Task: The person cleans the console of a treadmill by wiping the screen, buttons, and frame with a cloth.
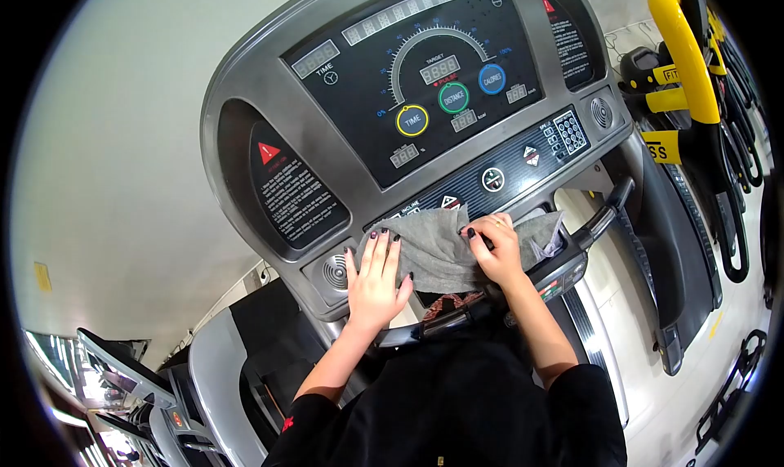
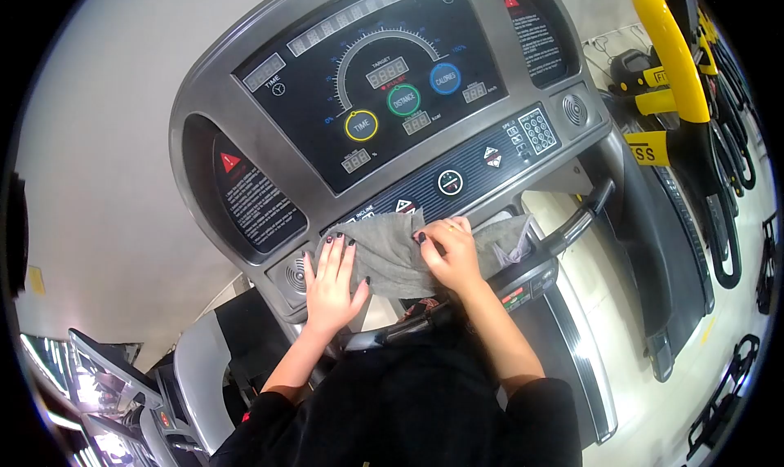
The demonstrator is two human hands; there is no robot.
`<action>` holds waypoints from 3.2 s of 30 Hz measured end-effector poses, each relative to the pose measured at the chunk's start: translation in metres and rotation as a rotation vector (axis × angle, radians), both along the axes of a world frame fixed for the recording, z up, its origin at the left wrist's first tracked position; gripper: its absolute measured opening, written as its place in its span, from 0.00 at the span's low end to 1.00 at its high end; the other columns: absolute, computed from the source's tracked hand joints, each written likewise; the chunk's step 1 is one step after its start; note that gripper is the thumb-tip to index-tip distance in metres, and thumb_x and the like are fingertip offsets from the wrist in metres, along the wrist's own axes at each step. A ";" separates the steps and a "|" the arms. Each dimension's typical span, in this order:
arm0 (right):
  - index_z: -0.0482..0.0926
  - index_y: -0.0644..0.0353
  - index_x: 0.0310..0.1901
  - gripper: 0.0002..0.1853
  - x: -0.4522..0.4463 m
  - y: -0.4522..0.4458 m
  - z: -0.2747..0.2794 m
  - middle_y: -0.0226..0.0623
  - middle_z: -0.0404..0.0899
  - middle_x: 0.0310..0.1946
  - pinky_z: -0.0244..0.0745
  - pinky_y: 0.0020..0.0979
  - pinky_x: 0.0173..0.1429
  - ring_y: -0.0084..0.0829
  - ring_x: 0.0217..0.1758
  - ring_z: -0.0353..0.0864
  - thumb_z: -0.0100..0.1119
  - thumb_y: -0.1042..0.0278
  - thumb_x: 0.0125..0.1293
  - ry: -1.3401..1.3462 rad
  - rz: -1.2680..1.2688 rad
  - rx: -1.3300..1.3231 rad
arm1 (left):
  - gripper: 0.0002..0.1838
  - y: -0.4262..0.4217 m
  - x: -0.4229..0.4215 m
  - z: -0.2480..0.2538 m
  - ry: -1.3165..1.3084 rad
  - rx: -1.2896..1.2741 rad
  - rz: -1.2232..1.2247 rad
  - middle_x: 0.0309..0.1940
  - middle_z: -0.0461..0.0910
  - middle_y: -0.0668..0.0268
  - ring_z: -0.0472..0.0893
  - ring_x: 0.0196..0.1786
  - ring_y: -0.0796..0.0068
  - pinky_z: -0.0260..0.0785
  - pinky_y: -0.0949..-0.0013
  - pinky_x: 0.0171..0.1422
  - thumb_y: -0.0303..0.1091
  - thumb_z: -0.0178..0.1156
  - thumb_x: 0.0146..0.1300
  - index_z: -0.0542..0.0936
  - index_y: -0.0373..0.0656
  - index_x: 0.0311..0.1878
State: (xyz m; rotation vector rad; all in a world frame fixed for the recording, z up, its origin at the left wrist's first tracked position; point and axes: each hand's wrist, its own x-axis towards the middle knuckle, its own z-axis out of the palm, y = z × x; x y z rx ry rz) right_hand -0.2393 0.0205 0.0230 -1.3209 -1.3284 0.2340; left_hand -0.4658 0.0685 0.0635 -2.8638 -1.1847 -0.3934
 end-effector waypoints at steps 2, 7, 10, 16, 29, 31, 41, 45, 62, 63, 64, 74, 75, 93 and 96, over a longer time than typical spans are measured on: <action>0.79 0.58 0.29 0.04 0.001 0.000 0.000 0.30 0.81 0.28 0.63 0.33 0.46 0.32 0.32 0.77 0.56 0.75 0.51 0.016 0.004 -0.015 | 0.32 0.002 -0.003 0.002 -0.010 -0.011 -0.021 0.65 0.65 0.57 0.62 0.70 0.60 0.44 0.35 0.69 0.41 0.61 0.51 0.71 0.41 0.61; 0.79 0.58 0.30 0.04 0.002 -0.001 -0.003 0.31 0.80 0.27 0.63 0.33 0.46 0.33 0.32 0.77 0.56 0.75 0.52 0.020 -0.016 -0.036 | 0.34 -0.013 -0.020 0.007 0.108 -0.119 -0.054 0.66 0.64 0.57 0.60 0.70 0.59 0.43 0.36 0.70 0.39 0.62 0.51 0.68 0.42 0.63; 0.80 0.59 0.30 0.03 0.002 -0.001 -0.002 0.31 0.80 0.26 0.63 0.33 0.46 0.33 0.32 0.77 0.56 0.75 0.54 0.043 -0.028 -0.027 | 0.34 -0.020 -0.029 0.006 0.156 -0.126 -0.054 0.67 0.62 0.56 0.59 0.71 0.59 0.44 0.37 0.70 0.39 0.61 0.51 0.68 0.41 0.63; 0.80 0.60 0.30 0.05 0.003 -0.002 0.001 0.32 0.80 0.25 0.64 0.32 0.45 0.33 0.32 0.77 0.53 0.74 0.58 0.099 -0.033 -0.032 | 0.35 -0.047 -0.027 -0.003 0.135 -0.123 -0.005 0.68 0.61 0.55 0.58 0.71 0.56 0.47 0.40 0.70 0.38 0.61 0.50 0.67 0.42 0.64; 0.80 0.63 0.33 0.12 0.003 -0.003 -0.003 0.33 0.80 0.26 0.65 0.30 0.43 0.29 0.29 0.73 0.45 0.70 0.66 0.155 -0.038 -0.075 | 0.36 -0.053 0.003 -0.009 0.045 -0.195 -0.034 0.67 0.60 0.49 0.58 0.70 0.49 0.46 0.39 0.69 0.42 0.60 0.51 0.65 0.43 0.65; 0.80 0.63 0.33 0.13 0.003 -0.003 -0.003 0.33 0.80 0.26 0.65 0.30 0.43 0.29 0.29 0.73 0.45 0.69 0.67 0.158 -0.033 -0.075 | 0.36 -0.050 0.015 -0.005 -0.018 -0.223 -0.081 0.66 0.60 0.47 0.59 0.68 0.48 0.46 0.40 0.70 0.43 0.59 0.52 0.65 0.42 0.65; 0.80 0.65 0.34 0.14 0.003 -0.003 -0.003 0.35 0.80 0.26 0.66 0.29 0.42 0.28 0.30 0.73 0.43 0.69 0.69 0.240 -0.036 -0.079 | 0.38 -0.045 0.070 0.003 -0.086 -0.264 -0.106 0.64 0.62 0.48 0.60 0.67 0.50 0.47 0.42 0.71 0.40 0.62 0.50 0.64 0.39 0.65; 0.80 0.66 0.34 0.14 0.003 -0.002 -0.007 0.35 0.80 0.26 0.67 0.28 0.41 0.28 0.30 0.73 0.43 0.70 0.69 0.259 -0.042 -0.069 | 0.38 -0.043 0.046 0.001 -0.008 -0.206 -0.072 0.66 0.62 0.53 0.59 0.70 0.56 0.46 0.40 0.70 0.40 0.62 0.50 0.64 0.39 0.65; 0.79 0.65 0.31 0.14 0.002 -0.002 -0.007 0.36 0.79 0.26 0.67 0.31 0.40 0.31 0.30 0.74 0.44 0.69 0.68 0.287 -0.008 -0.097 | 0.38 -0.019 0.028 -0.002 -0.014 -0.067 0.191 0.68 0.58 0.49 0.54 0.73 0.51 0.41 0.39 0.72 0.49 0.59 0.56 0.64 0.31 0.64; 0.79 0.65 0.31 0.14 0.001 -0.002 -0.008 0.36 0.79 0.26 0.68 0.31 0.41 0.31 0.30 0.74 0.44 0.70 0.68 0.302 -0.022 -0.095 | 0.39 -0.018 0.034 -0.002 -0.010 -0.075 0.178 0.68 0.57 0.47 0.53 0.73 0.49 0.41 0.39 0.72 0.49 0.59 0.55 0.64 0.30 0.64; 0.79 0.65 0.31 0.14 0.001 -0.002 -0.007 0.36 0.79 0.26 0.68 0.31 0.41 0.31 0.31 0.74 0.44 0.70 0.68 0.304 -0.019 -0.087 | 0.38 -0.022 0.038 -0.001 -0.019 -0.082 0.131 0.68 0.58 0.47 0.54 0.72 0.49 0.40 0.37 0.71 0.49 0.59 0.55 0.64 0.30 0.63; 0.79 0.66 0.30 0.13 0.002 -0.003 -0.008 0.37 0.78 0.26 0.68 0.30 0.39 0.31 0.30 0.73 0.44 0.71 0.67 0.336 -0.026 -0.076 | 0.33 -0.022 0.012 -0.002 0.067 -0.092 -0.028 0.67 0.63 0.62 0.58 0.72 0.63 0.43 0.33 0.69 0.49 0.56 0.58 0.67 0.41 0.64; 0.79 0.66 0.30 0.13 0.002 -0.003 -0.009 0.38 0.78 0.25 0.68 0.30 0.39 0.31 0.30 0.73 0.44 0.71 0.67 0.324 -0.024 -0.079 | 0.33 -0.016 0.005 -0.002 0.055 -0.089 -0.002 0.67 0.63 0.60 0.59 0.71 0.63 0.43 0.33 0.69 0.48 0.56 0.57 0.67 0.41 0.64; 0.78 0.65 0.28 0.14 0.002 -0.003 -0.008 0.37 0.78 0.24 0.68 0.32 0.40 0.33 0.30 0.74 0.46 0.71 0.67 0.284 -0.025 -0.099 | 0.35 -0.011 0.040 -0.002 0.021 -0.126 -0.059 0.69 0.57 0.50 0.53 0.73 0.53 0.38 0.33 0.70 0.46 0.57 0.57 0.65 0.34 0.64; 0.78 0.65 0.28 0.13 0.002 -0.002 -0.006 0.37 0.78 0.24 0.67 0.32 0.40 0.34 0.30 0.75 0.46 0.71 0.67 0.276 -0.024 -0.094 | 0.34 -0.011 0.039 -0.003 0.042 -0.133 -0.109 0.69 0.58 0.53 0.54 0.73 0.57 0.38 0.32 0.70 0.46 0.56 0.58 0.66 0.34 0.63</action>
